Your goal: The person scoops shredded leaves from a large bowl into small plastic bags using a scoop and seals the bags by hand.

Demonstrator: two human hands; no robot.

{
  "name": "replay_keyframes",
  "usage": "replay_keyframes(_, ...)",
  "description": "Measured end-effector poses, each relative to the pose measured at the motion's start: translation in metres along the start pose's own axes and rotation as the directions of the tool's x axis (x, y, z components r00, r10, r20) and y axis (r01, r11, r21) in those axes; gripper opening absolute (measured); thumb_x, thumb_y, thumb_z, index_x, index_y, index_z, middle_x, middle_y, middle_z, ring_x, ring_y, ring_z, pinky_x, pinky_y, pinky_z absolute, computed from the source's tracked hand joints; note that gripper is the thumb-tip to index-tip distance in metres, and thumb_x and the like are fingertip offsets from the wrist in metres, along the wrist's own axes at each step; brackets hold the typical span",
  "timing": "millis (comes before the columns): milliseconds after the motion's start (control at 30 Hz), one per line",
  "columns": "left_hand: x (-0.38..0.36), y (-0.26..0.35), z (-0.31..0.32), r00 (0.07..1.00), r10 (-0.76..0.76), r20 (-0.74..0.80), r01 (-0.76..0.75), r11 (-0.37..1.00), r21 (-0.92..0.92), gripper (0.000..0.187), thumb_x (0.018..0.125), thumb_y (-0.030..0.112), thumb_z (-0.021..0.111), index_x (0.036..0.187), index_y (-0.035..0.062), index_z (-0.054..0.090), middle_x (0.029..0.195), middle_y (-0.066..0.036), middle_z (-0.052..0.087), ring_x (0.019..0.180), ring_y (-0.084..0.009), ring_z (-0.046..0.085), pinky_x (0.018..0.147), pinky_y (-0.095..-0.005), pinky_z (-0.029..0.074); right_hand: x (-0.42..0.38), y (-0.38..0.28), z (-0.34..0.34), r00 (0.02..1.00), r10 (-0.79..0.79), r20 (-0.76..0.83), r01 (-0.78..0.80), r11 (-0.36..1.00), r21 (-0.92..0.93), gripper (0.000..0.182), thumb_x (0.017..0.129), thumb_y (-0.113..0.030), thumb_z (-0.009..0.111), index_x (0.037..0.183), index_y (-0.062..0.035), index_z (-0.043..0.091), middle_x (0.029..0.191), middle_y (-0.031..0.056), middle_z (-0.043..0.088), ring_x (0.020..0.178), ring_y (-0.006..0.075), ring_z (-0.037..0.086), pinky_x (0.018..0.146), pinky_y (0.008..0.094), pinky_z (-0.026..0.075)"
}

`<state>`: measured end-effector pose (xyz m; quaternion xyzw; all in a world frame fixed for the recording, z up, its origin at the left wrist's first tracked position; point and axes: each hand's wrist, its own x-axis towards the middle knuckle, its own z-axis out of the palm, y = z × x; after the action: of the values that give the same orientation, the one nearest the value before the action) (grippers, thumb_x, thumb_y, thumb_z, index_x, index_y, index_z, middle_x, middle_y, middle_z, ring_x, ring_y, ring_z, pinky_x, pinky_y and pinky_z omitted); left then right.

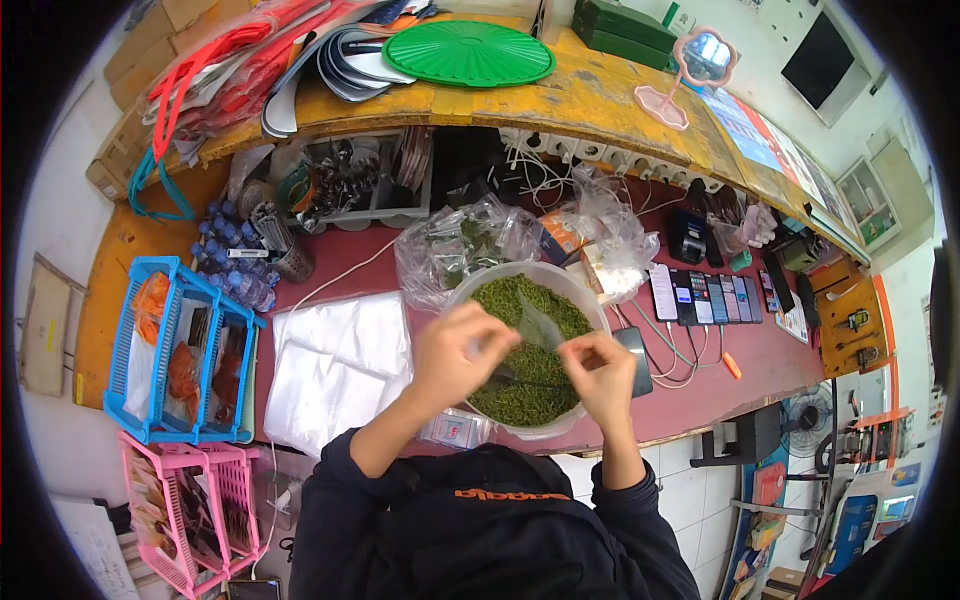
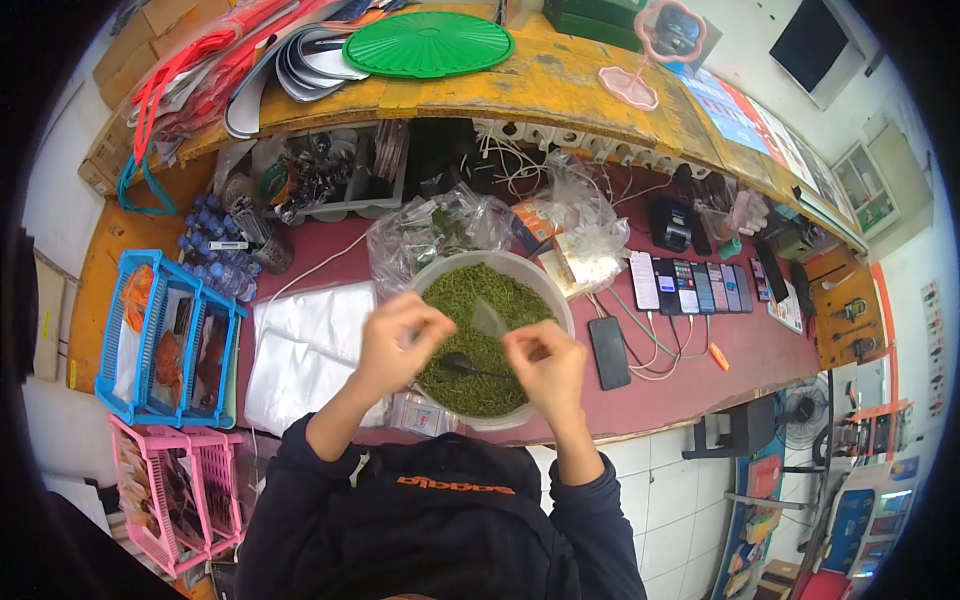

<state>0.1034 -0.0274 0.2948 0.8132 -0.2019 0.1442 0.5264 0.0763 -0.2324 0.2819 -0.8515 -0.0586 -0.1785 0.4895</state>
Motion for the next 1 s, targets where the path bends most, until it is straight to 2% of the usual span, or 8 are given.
replay_keyframes(67, -0.008, 0.01, 0.008, 0.951, -0.045, 0.307, 0.038, 0.999, 0.029, 0.022, 0.082, 0.029, 0.071, 0.085, 0.0068, 0.068, 0.071, -0.008, 0.058, 0.064, -0.0287, 0.06, 0.057, -0.0371, 0.046, -0.011, -0.006, 0.002, 0.958, 0.132, 0.253, -0.204, 0.937, 0.283, 0.01, 0.077, -0.003, 0.075, 0.078, -0.0024, 0.066, 0.072, -0.0009, 0.063, 0.062, 0.0021, 0.056, 0.055, 0.019, 0.044)
replay_keyframes(300, -0.021, 0.004, 0.03, 0.961, 0.05, 0.271, 0.007, 0.978, -0.207, 0.019, 0.085, 0.014, 0.064, 0.072, 0.0014, 0.06, 0.07, -0.012, 0.059, 0.06, -0.0294, 0.059, 0.054, -0.0377, 0.045, -0.014, -0.01, -0.002, 0.694, 0.259, 0.672, -0.719, 0.314, 0.621, 0.016, 0.09, -0.006, 0.059, 0.074, -0.0019, 0.057, 0.067, 0.0028, 0.059, 0.059, 0.011, 0.057, 0.052, 0.0256, 0.044)
replay_keyframes(367, -0.025, 0.007, 0.03, 0.965, 0.154, 0.213, -0.185, 0.973, 0.135, 0.018, 0.081, 0.014, 0.066, 0.069, 0.0039, 0.058, 0.068, -0.011, 0.059, 0.059, -0.0285, 0.06, 0.054, -0.0371, 0.046, -0.021, -0.002, 0.007, 0.921, 0.041, 0.388, -0.105, 0.984, 0.144, 0.019, 0.09, -0.009, 0.055, 0.074, -0.0004, 0.053, 0.064, 0.0109, 0.054, 0.057, 0.0234, 0.056, 0.052, 0.0341, 0.043)
replay_keyframes(400, -0.029, 0.009, 0.029, 0.965, 0.149, 0.218, -0.181, 0.974, 0.136, 0.018, 0.081, 0.014, 0.066, 0.069, 0.0039, 0.058, 0.068, -0.011, 0.059, 0.059, -0.0285, 0.06, 0.054, -0.0371, 0.046, -0.022, -0.003, 0.012, 0.962, -0.125, 0.244, 0.106, 0.99, 0.087, 0.016, 0.086, -0.007, 0.057, 0.074, 0.0012, 0.051, 0.065, 0.0167, 0.05, 0.057, 0.0314, 0.053, 0.054, 0.0394, 0.041)
replay_keyframes(567, -0.022, 0.009, 0.017, 0.99, 0.063, 0.123, -0.087, 0.976, 0.2, 0.019, 0.076, 0.021, 0.072, 0.068, 0.0087, 0.06, 0.065, -0.007, 0.059, 0.057, -0.0263, 0.059, 0.05, -0.0356, 0.044, -0.017, -0.002, 0.0, 0.993, -0.009, 0.114, 0.023, 0.992, -0.125, 0.013, 0.085, -0.003, 0.058, 0.075, 0.0012, 0.051, 0.066, 0.0147, 0.055, 0.057, 0.0272, 0.055, 0.053, 0.0355, 0.043)
replay_keyframes(633, -0.005, 0.015, 0.009, 0.996, 0.046, 0.075, -0.058, 0.983, 0.172, 0.023, 0.075, 0.027, 0.075, 0.07, 0.0091, 0.063, 0.065, -0.006, 0.06, 0.058, -0.026, 0.059, 0.051, -0.035, 0.045, -0.014, 0.0, -0.009, 0.87, 0.284, 0.402, -0.424, 0.847, 0.32, 0.013, 0.083, 0.001, 0.062, 0.076, 0.0027, 0.051, 0.076, 0.0109, 0.062, 0.06, 0.0159, 0.059, 0.054, 0.0291, 0.046)
replay_keyframes(733, 0.002, -0.021, -0.002, 0.887, 0.047, 0.46, -0.172, 0.957, 0.235, 0.029, 0.073, 0.036, 0.078, 0.09, 0.0153, 0.067, 0.069, -0.004, 0.062, 0.06, -0.0235, 0.061, 0.055, -0.0357, 0.046, -0.011, 0.008, -0.018, 0.852, 0.24, 0.466, -0.455, 0.78, 0.43, 0.008, 0.08, 0.005, 0.065, 0.084, 0.0045, 0.058, 0.087, 0.0074, 0.066, 0.064, 0.0086, 0.061, 0.058, 0.024, 0.048)
replay_keyframes(1000, -0.003, 0.0, 0.025, 0.907, 0.259, 0.333, -0.345, 0.91, 0.229, 0.041, 0.069, 0.035, 0.08, 0.101, 0.011, 0.069, 0.083, -0.005, 0.063, 0.076, -0.0242, 0.061, 0.061, -0.0348, 0.047, -0.006, -0.015, -0.016, 0.935, 0.06, 0.35, -0.048, 0.998, -0.043, 0.021, 0.073, 0.001, 0.073, 0.093, -0.0027, 0.069, 0.098, 0.0097, 0.06, 0.074, 0.0224, 0.062, 0.066, 0.0315, 0.05)
